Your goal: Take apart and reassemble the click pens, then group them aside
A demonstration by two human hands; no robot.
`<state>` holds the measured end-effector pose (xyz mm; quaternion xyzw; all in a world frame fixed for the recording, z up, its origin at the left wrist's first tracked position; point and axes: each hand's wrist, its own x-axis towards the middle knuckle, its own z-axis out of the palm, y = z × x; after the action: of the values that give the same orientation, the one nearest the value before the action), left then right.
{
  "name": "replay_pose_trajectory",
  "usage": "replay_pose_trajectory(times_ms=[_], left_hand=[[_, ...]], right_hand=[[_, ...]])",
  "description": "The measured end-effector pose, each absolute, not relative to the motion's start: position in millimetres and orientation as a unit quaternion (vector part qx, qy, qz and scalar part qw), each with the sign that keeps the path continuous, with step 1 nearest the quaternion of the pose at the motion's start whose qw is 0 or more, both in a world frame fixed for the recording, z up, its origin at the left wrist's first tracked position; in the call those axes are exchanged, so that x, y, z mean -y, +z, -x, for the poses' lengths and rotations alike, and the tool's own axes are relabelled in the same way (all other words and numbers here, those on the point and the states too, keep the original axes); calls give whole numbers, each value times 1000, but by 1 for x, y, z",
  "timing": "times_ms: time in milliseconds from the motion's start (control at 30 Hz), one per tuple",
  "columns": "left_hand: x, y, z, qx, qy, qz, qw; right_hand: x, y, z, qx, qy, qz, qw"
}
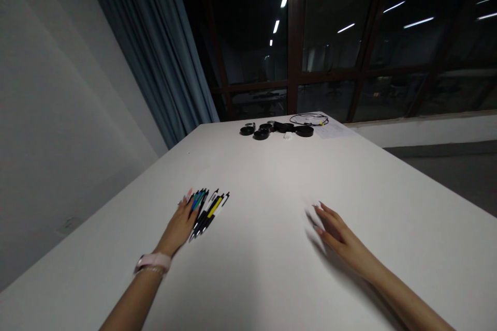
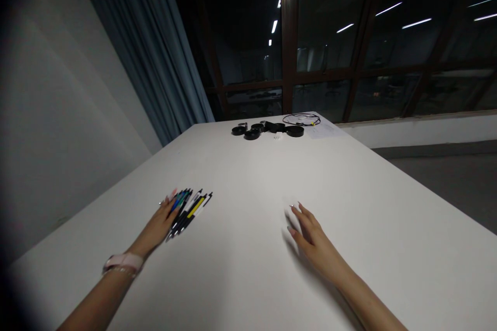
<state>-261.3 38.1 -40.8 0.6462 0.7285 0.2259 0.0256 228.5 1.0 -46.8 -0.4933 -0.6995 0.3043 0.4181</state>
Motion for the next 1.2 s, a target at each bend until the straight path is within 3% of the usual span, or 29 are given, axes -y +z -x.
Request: replay_pose_trajectory(times_ms=[1200], left_hand=[[-27,-11,213,-783,93,-614,-32]], right_hand=[[4,-40,-227,698,300,502,414]])
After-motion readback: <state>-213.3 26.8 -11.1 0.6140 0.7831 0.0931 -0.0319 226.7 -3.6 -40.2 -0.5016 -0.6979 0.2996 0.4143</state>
